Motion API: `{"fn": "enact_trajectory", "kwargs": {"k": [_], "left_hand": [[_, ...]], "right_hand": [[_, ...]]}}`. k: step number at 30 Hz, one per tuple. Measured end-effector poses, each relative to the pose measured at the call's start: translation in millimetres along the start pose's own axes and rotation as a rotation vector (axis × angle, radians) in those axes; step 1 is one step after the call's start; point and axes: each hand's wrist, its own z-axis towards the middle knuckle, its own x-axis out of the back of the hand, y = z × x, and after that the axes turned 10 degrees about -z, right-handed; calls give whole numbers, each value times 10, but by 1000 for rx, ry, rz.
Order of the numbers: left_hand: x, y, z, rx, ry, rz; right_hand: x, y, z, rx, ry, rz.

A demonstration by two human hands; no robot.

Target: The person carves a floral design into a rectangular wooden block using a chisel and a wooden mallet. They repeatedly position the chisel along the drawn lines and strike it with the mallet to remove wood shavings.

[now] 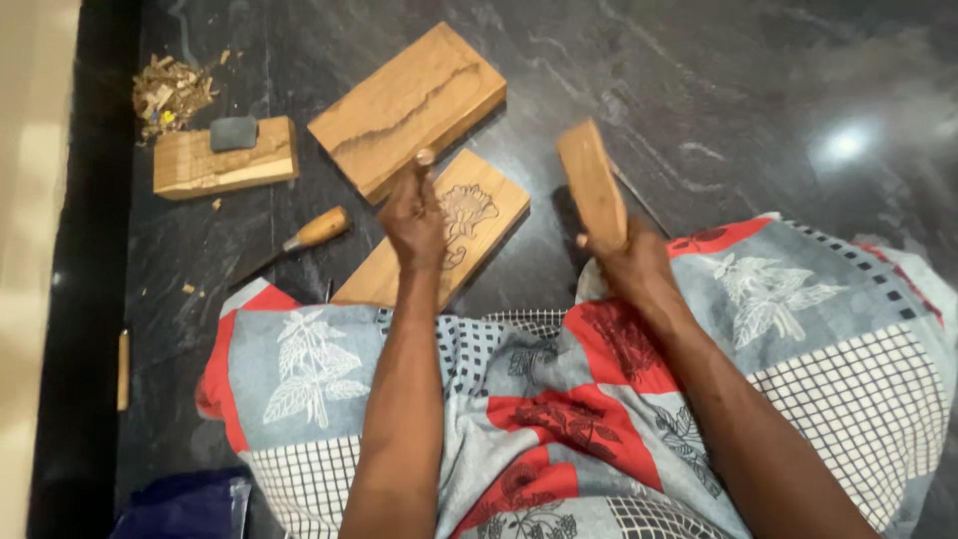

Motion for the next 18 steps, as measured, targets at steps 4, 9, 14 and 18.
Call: {"fn": "enact_trajectory", "kwargs": {"k": [4,9,14,18], "left_hand": [[-27,-70,28,60,85,-268],[-21,-220,89,462,200,-901],[-2,-164,102,600,224,-845],[-68,-64,-34,564,20,-582]], "right_hand": [[-193,159,41,-415,-304,536],[-468,208,71,-379,-298,585],[-486,273,117,-411,-355,501],[-507,320,110,-413,-345,526]]}}
